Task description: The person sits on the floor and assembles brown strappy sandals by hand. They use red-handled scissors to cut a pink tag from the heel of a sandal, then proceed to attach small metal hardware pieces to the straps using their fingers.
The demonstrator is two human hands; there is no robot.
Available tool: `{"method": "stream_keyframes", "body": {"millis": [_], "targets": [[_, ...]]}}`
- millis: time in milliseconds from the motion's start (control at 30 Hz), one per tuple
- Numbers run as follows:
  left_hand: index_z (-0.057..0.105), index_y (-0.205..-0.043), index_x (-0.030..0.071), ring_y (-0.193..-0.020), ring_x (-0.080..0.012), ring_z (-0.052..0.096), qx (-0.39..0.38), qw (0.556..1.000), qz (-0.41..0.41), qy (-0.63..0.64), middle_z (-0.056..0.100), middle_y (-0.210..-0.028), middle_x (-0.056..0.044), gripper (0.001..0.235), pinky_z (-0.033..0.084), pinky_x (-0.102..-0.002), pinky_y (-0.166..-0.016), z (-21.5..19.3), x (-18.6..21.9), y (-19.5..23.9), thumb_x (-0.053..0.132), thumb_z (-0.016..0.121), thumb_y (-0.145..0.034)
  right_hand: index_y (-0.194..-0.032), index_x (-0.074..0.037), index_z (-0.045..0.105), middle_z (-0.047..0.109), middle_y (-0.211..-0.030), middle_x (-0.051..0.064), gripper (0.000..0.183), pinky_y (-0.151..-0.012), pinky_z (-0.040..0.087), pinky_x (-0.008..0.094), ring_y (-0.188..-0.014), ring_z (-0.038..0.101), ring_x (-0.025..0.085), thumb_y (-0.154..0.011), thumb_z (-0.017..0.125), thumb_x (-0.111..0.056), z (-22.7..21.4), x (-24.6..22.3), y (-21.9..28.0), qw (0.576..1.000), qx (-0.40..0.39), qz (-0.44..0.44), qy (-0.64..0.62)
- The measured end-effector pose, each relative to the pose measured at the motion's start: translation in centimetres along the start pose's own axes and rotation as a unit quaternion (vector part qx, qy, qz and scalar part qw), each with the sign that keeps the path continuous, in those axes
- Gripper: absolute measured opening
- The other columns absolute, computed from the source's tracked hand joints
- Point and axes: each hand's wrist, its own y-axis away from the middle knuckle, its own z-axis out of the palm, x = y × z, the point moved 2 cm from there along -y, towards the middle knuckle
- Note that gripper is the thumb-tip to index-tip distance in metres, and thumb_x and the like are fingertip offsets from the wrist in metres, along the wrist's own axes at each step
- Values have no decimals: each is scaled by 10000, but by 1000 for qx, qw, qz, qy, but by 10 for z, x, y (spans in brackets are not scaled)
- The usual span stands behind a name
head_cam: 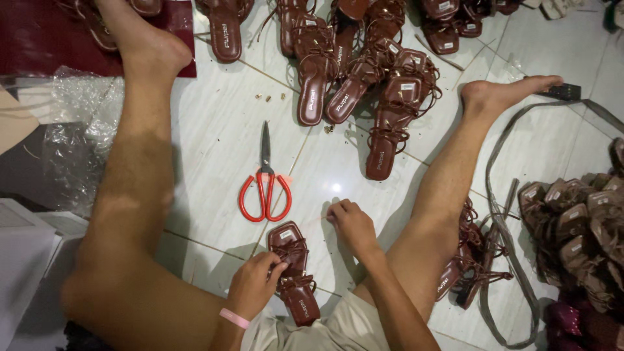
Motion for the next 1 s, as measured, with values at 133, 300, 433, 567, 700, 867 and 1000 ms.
{"method": "stream_keyframes", "body": {"millis": [133,300,433,567,700,867,1000], "targets": [[676,-891,43,-777,-375,679,-8,1000,-8,-10,716,-864,-153,203,521,-467,-663,0,1,0,243,714,-889,-967,-78,597,636,-976,124,112,-734,537,446,-910,648,337,-912,676,-136,12,9,4,999,-6,-26,34],[673,-885,41,-777,-377,674,-5,1000,-1,-7,713,-861,-154,204,516,-466,-666,-2,-1,1,240,716,-890,-1059,-38,531,624,-996,169,135,-729,529,428,-845,651,358,-963,615,-83,0,9,24,987,-74,1,-143],[668,-878,44,-783,-371,673,-20,999,-13,-22,712,-859,-145,202,514,-467,-670,0,-1,-1,242,709,-895,-1007,-30,582,681,-902,168,124,-728,543,400,-793,673,328,-929,665,-80,-12,5,29,971,-93,28,-218],[669,-871,48,-787,-370,673,-17,1000,-2,-19,709,-850,-143,204,514,-469,-671,0,-1,-2,246,713,-891,-1025,-37,690,742,-920,136,149,-742,563,365,-785,710,277,-899,708,-113,-24,6,28,966,-77,25,-246],[676,-878,51,-780,-367,675,-13,1000,-2,-18,710,-852,-139,197,520,-463,-666,0,0,-3,244,715,-885,-1045,-65,769,749,-987,119,185,-750,572,356,-796,716,265,-875,733,-129,-30,8,30,981,-61,21,-185],[678,-897,51,-779,-367,673,-30,999,-28,-20,710,-858,-136,192,521,-461,-672,0,-2,-4,241,707,-896,-1014,-59,781,777,-960,133,176,-725,590,351,-779,748,265,-860,751,-137,-29,15,33,977,-53,89,-187],[679,-901,47,-779,-371,679,-4,1000,13,-8,714,-865,-140,192,522,-456,-666,0,-2,-4,234,719,-883,-1014,-60,789,794,-936,136,193,-724,597,340,-769,772,243,-846,758,-150,-28,21,39,969,-48,155,-187]]}}
